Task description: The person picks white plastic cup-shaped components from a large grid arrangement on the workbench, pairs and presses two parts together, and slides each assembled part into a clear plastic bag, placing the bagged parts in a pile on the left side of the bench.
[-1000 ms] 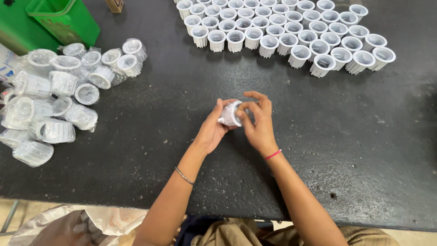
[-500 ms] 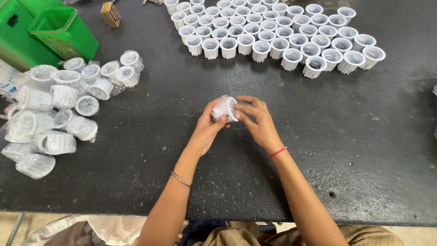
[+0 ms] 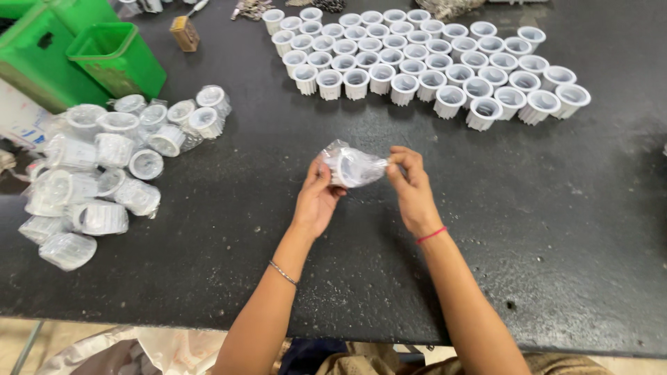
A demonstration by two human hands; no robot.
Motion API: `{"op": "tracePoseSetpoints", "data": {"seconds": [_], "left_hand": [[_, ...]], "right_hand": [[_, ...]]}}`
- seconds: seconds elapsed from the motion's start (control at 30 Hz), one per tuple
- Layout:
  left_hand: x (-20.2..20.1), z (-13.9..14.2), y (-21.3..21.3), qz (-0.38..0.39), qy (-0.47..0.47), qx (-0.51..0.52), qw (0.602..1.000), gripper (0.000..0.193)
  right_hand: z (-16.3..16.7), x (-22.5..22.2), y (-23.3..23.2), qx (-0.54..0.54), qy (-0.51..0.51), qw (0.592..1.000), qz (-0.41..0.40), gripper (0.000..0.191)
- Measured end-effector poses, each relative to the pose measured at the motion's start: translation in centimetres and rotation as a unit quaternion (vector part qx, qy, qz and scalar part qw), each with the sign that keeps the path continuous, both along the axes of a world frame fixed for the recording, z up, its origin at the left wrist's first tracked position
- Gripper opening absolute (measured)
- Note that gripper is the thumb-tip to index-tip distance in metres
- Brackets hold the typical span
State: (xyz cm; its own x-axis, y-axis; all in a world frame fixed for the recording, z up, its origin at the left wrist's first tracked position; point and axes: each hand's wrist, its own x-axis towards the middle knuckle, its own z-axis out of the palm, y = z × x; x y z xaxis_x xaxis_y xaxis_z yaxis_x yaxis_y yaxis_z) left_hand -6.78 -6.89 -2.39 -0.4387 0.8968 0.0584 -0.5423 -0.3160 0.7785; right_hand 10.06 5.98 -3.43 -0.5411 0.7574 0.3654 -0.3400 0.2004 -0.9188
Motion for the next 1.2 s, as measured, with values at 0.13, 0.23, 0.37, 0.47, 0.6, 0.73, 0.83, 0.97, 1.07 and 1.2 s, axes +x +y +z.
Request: {"op": "tracePoseSetpoints", "data": {"seconds": [0.13,0.23,0.37,0.47,0.6,0.73,0.83,0.97,1.07,1.2], "left_hand": [[0.1,0.0,0.3,-0.035,-0.056,0.009,0.998,0.034],[0.2,0.0,0.5,-0.031,-0.04,-0.018,0.999,0.033],[-0.1,0.3,0.4,0.034,0.076,-0.055,0.995,0.035],[-0.8,0.7,0.1,0.115,0.202,-0.091,0.968,0.036],[-0.8,0.8,0.0,0.137,0.252,-0.116,0.951,0.034],[-0.1,0.1,0.3,0.117,0.226,-0.073,0.964,0.03],[-0.2,-0.5,0.4,0.101,0.193,-0.047,0.975,0.029],[-1.3,-0.7,0.2,0.097,0.2,-0.111,0.969,0.032],[-1.7,-0.6,0.1,0.069,0.205,-0.153,0.964,0.032],[-1.3,-0.8,0.5,0.03,0.171,-0.213,0.961,0.031]], "right_hand": [[-0.9,0.0,1.0,-0.168,0.091,0.981,0.035,0.027],[-1.3,0.2,1.4,-0.229,0.11,0.967,0.03,0.031],[-0.4,0.3,1.0,-0.017,-0.019,0.997,-0.075,0.021],[1.6,0.8,-0.1,0.189,-0.139,0.953,-0.191,0.014],[4.0,0.7,-2.1,0.2,-0.147,0.956,-0.159,0.023],[4.6,0.4,-3.0,0.419,-0.177,0.874,-0.168,0.04],[3.9,0.1,-2.7,0.332,-0.224,0.908,-0.124,0.023],[2.4,0.4,-1.4,0.24,-0.168,0.944,-0.152,0.012],[1.8,0.8,-0.3,0.123,-0.125,0.971,-0.163,0.013],[2.1,1.0,0.1,0.03,-0.118,0.976,-0.178,0.016]]}}
